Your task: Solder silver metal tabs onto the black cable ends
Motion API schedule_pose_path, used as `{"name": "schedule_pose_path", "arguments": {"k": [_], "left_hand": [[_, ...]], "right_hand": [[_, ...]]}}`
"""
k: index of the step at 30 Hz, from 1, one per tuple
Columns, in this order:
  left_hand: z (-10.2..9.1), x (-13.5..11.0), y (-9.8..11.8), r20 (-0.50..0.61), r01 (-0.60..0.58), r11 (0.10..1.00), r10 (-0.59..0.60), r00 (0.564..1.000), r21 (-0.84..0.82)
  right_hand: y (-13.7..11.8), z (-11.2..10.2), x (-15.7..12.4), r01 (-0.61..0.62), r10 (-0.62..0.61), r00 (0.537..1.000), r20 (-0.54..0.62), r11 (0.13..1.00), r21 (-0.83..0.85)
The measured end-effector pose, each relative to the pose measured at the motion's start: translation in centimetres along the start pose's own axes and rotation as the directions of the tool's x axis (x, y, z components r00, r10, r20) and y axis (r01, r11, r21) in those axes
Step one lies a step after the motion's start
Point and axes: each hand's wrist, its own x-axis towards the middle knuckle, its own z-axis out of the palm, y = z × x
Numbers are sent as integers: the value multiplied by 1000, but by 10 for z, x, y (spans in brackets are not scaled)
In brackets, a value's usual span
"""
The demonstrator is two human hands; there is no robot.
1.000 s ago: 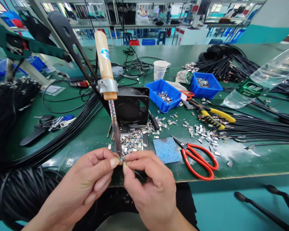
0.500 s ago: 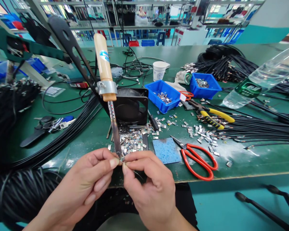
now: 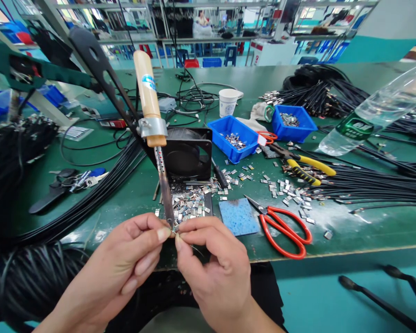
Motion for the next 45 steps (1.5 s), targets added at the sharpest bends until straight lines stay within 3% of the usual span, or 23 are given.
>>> {"name": "schedule_pose_path", "arguments": {"k": [45], "left_hand": [[-3, 1, -2, 16, -21, 999, 22, 1000, -44]], "right_hand": [[1, 2, 0, -26, 26, 1000, -6, 999, 18]]}}
